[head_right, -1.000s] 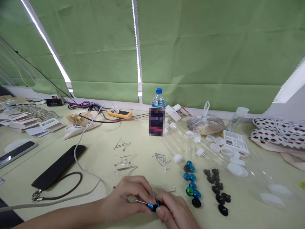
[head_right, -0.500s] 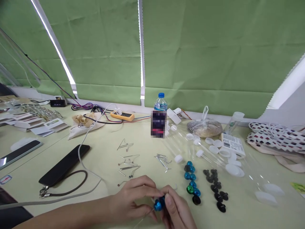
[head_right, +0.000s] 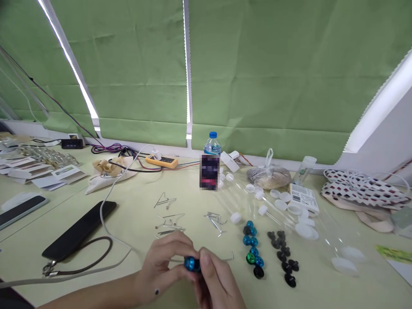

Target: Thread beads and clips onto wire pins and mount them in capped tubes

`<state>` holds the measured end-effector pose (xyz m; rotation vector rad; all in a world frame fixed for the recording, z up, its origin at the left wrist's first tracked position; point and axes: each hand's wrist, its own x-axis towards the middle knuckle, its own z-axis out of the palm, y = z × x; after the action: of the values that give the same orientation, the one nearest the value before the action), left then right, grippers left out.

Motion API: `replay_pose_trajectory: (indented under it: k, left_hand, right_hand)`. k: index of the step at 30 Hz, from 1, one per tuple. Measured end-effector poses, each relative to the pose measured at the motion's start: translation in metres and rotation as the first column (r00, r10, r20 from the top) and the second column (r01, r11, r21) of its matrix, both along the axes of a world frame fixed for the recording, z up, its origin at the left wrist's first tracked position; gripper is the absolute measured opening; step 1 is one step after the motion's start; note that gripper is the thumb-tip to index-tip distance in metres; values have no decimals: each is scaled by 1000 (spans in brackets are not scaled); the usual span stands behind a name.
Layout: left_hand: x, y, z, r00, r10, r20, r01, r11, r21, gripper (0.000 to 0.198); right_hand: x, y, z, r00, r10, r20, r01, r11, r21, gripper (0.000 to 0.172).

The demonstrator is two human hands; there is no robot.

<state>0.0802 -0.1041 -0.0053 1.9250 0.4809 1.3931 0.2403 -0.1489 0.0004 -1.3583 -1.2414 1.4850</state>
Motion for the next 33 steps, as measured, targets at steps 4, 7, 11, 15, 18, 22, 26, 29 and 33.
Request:
replay_pose_trajectory:
  k: [4,7,11,15,18,22,26,29,33]
  left_hand:
    - [-3,12,2,987,130,97,-106,970,-221,11]
    - [-2,21,2,968,194,159,-117,910,-398,12]
    - [-4,30,0,968,206,139,-104,844,-526,18]
    - [-6,34,-2,983,136,125,-41,821,-570,25]
    - [-6,34,-3,985,104,139,-2,807,-591,30]
    - [-6,36,-4,981,129,142,-22,812,-584,32]
    - [-9,40,-3,971,208,115,-108,817,-567,32]
    - [-10,43,-1,951,285,123,-174,818,-548,29]
    - [-10,44,2,927,343,155,-214,820,-531,27]
  right_hand:
    - [22,53,39,483,-98,870,-501,784,367,50]
    - [37,89,43,260,-299,918,-414,824,386,29]
    - [50,112,16,86,-360,929,-426,830,361,17]
    - [56,117,-8,4,-356,934,-434,841,322,15]
    - [57,118,-12,2,-326,945,-407,863,298,14]
    - [57,117,1,85,-282,956,-350,890,294,15]
    - [57,114,19,302,-221,928,-342,883,321,26]
    - [49,108,23,502,-106,859,-387,860,332,32]
    - [30,97,13,635,32,772,-426,847,316,20]
